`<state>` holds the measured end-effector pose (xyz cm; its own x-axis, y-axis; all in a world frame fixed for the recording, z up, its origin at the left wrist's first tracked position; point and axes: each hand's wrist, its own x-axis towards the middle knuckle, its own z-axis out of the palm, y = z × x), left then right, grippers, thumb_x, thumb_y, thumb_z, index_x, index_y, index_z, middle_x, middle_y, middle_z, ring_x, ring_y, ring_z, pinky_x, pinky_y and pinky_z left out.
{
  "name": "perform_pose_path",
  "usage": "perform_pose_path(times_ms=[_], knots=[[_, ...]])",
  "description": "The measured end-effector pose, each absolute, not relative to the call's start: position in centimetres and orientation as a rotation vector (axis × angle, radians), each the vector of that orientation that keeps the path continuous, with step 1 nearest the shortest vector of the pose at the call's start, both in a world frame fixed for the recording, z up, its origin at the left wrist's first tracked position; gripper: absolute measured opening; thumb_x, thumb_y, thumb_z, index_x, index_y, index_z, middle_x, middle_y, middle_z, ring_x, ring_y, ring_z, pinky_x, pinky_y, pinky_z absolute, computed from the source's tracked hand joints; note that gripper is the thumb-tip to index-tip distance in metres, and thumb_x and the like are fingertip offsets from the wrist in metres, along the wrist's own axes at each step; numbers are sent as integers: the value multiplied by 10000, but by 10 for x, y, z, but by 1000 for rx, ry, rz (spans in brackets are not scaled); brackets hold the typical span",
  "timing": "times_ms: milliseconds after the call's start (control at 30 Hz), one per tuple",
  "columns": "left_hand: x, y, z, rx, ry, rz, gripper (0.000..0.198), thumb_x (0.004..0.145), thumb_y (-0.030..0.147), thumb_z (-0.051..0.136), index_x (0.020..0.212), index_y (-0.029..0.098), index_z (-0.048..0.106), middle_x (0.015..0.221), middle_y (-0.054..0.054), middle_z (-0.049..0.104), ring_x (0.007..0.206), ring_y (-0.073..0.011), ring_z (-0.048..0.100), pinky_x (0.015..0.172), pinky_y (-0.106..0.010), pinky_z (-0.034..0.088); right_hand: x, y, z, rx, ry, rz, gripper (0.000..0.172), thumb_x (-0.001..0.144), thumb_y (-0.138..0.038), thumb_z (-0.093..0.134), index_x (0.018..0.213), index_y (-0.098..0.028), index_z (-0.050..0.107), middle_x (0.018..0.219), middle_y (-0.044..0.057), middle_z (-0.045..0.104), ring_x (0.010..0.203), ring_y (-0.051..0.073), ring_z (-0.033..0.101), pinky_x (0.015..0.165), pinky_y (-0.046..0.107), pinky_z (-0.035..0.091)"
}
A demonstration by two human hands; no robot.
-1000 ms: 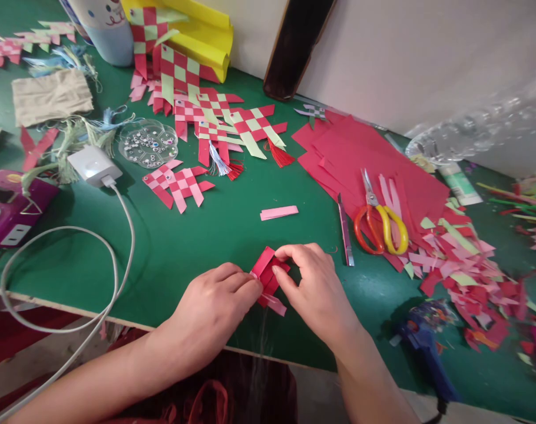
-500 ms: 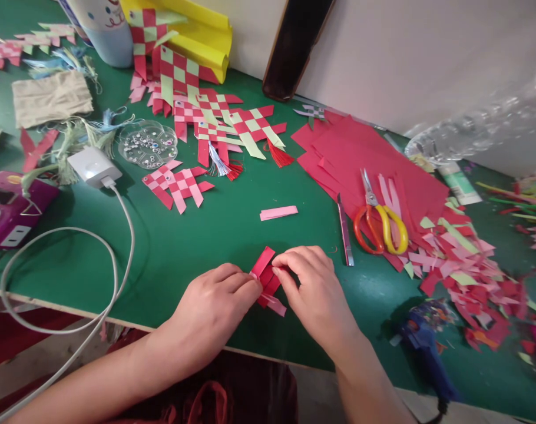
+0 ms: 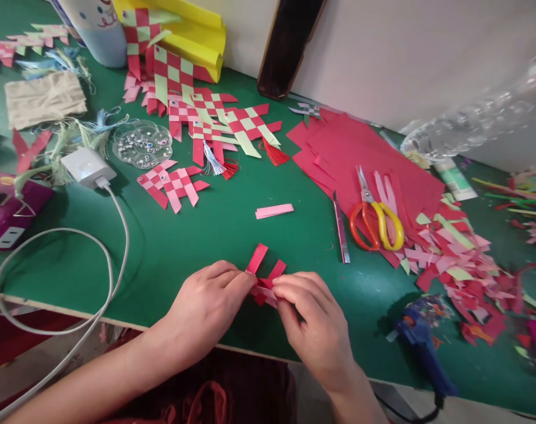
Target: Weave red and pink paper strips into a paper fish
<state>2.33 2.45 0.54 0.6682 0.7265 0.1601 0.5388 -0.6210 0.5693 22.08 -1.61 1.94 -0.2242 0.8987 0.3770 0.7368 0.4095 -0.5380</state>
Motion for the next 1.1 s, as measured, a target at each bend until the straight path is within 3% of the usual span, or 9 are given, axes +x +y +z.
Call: perform_pose_path(times_ms=[200,600,1100], knots=[[22,25,5,2381,968,536,216,1011,137,382,1055,152,593,870,-26,704,842,-185,628,766,-334,568,218,-27,19,-1348,-2026,337,210,859,-18,600,960,-200,620,898,56,709,834,183,647,754,352,577],[22,23,9,2401,929,515,147,988,207,493,966,183,636,1014,-35,701,940,-190,613,806,-324,540,217,-36,8,-1344,-1983,438,195,874,-36,581,966,-204,619,956,62,699,870,169,653,774,331,581],[28,23,10,2410,1001,485,232,979,183,477,1154,182,630,1058,-48,688,884,-205,593,779,-362,546,223,-36,5,-1236,-2213,174,182,899,-88,585,996,-188,703,931,43,761,814,184,656,715,346,538]])
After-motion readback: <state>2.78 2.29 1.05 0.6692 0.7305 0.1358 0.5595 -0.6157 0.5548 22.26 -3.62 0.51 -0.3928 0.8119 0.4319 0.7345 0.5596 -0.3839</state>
